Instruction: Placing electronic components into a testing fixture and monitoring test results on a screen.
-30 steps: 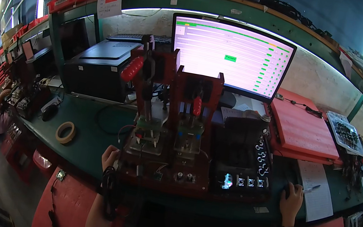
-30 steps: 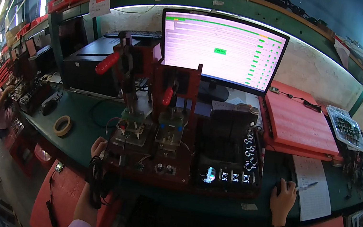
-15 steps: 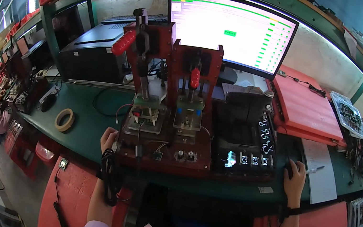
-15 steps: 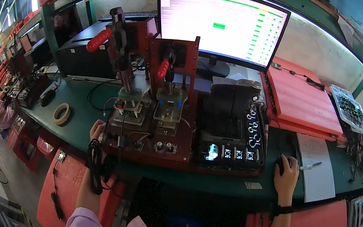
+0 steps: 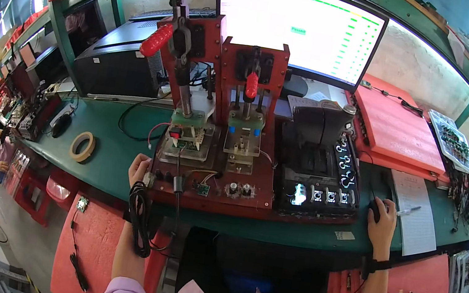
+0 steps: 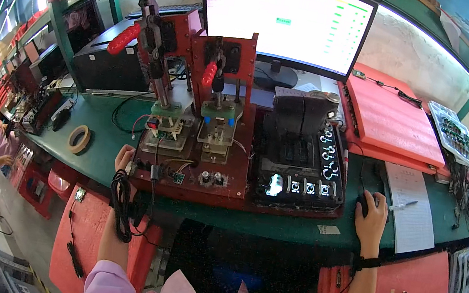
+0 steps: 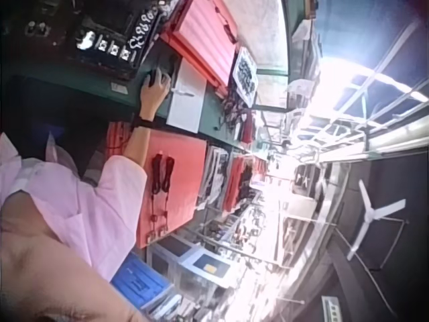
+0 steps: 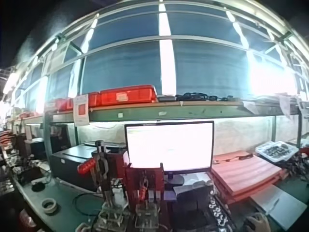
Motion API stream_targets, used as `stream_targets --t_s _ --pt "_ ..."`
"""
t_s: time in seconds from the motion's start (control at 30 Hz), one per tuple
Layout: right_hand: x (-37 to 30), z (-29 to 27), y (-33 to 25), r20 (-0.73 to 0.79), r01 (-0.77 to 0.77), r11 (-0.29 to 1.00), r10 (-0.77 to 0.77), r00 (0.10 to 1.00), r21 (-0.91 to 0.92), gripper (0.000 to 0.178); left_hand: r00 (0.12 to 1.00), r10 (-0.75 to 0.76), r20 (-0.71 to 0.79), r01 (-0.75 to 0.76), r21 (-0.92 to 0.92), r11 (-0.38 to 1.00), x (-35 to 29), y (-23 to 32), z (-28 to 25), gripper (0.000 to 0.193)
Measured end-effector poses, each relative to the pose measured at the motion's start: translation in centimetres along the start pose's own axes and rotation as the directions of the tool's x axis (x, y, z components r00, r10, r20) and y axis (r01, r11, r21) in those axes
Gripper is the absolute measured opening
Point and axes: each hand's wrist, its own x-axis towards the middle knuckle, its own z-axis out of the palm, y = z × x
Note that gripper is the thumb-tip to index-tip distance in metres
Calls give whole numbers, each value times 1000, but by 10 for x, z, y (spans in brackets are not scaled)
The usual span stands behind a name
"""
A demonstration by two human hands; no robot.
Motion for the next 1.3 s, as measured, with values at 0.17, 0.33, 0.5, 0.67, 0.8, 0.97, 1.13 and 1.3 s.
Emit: stream_targets --t_s 0.17,0.33,0.5,0.67,0.8,0.97,1.13,1.3 --pt "0 -1 -1 -4 9 1000 -9 1000 -3 35 1000 -9 -23 7 -87 996 -4 3 7 15" --pt "0 0 1 0 7 1000 -7 1000 3 35 998 -18 -54 11 -128 992 -11 14 19 15" --pt "0 0 0 -9 -9 1000 9 1000 7 35 1000 -15 -27 13 -72 997 -6 10 8 15" --pt "1 0 0 -24 4 1000 -5 1000 -12 34 998 66 -6 -66 -28 997 -7 9 12 14" --pt "1 1 -2 -33 20 1000 -21 999 -18 34 993 121 -1 -121 11 993 -4 0 4 14" --pt "1 -1 -2 -28 15 1000 -16 999 -11 35 995 97 16 -97 -42 994 -7 9 12 14" --pt "1 -1 -2 -29 18 1000 -19 999 -11 35 999 39 -2 -39 -94 995 -10 16 17 14" --pt "1 -2 -3 -18 14 1000 -13 1000 2 35 997 75 -2 -75 -44 996 -7 10 14 14"
